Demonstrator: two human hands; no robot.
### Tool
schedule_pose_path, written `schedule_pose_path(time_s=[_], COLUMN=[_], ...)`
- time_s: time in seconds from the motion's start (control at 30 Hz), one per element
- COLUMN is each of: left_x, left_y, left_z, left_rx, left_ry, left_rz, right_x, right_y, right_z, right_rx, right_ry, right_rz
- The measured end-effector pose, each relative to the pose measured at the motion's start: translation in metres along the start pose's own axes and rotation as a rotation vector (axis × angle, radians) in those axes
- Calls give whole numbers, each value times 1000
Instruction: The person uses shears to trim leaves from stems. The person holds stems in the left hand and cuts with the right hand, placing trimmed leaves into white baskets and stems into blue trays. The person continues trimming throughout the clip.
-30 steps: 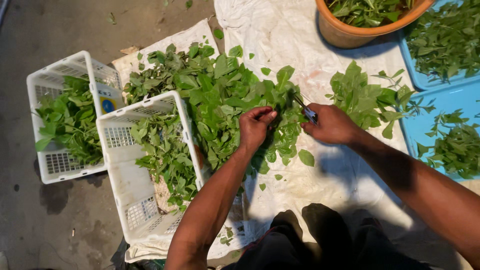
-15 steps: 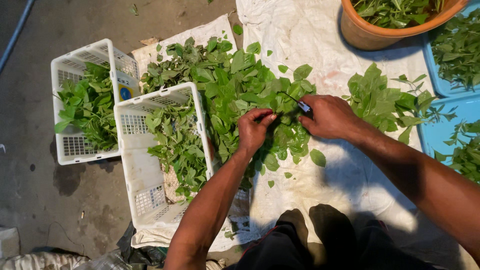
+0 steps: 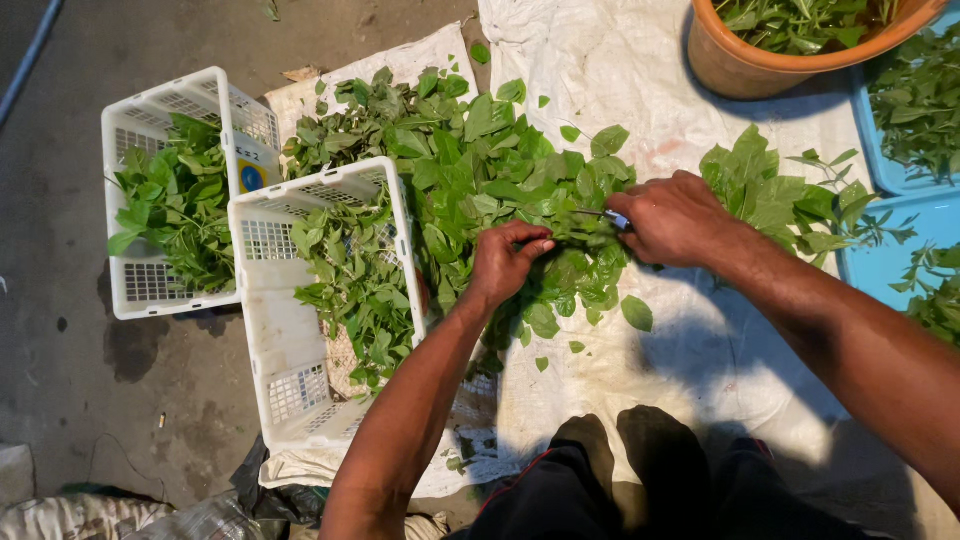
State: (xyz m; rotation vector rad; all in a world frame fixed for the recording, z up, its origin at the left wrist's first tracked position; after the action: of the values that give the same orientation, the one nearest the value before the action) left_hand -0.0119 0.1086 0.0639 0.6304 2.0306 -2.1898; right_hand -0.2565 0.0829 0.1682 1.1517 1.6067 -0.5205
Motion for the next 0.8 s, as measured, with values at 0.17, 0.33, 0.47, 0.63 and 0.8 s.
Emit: schedule_pose_path(time_s=[0.17, 0.33, 0.47, 0.63, 0.8], left_x=[2, -3, -5, -1, 0], left_y=[6, 16, 20, 15, 13], left_z=[-1, -4, -4, -3, -3], left_rx=[-5, -52, -58, -91, -135], left_ry=[42, 52, 73, 94, 159], left_rz=[39, -115, -137, -96, -53], right_x=[-3, -7, -8, -9, -8], right_y=[10, 0, -10, -7, -2], right_z=[4, 0, -4, 2, 6], right_rx=[-50, 67, -7, -138, -89], right_ry=[9, 100, 29, -48, 31], right_rz=[-50, 29, 152, 227, 156])
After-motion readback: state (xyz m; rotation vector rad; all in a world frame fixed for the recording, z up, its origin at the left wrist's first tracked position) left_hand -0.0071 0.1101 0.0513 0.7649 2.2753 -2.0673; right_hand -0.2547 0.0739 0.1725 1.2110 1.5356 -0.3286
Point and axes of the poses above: each hand's wrist, its own z-axis towards the middle knuckle, its own x-axis out of the palm, y = z × x, the point moved 2 cm from there along z, towards the middle knuckle, and after that the axes turned 1 degree about -z, right-handed, at the moved point
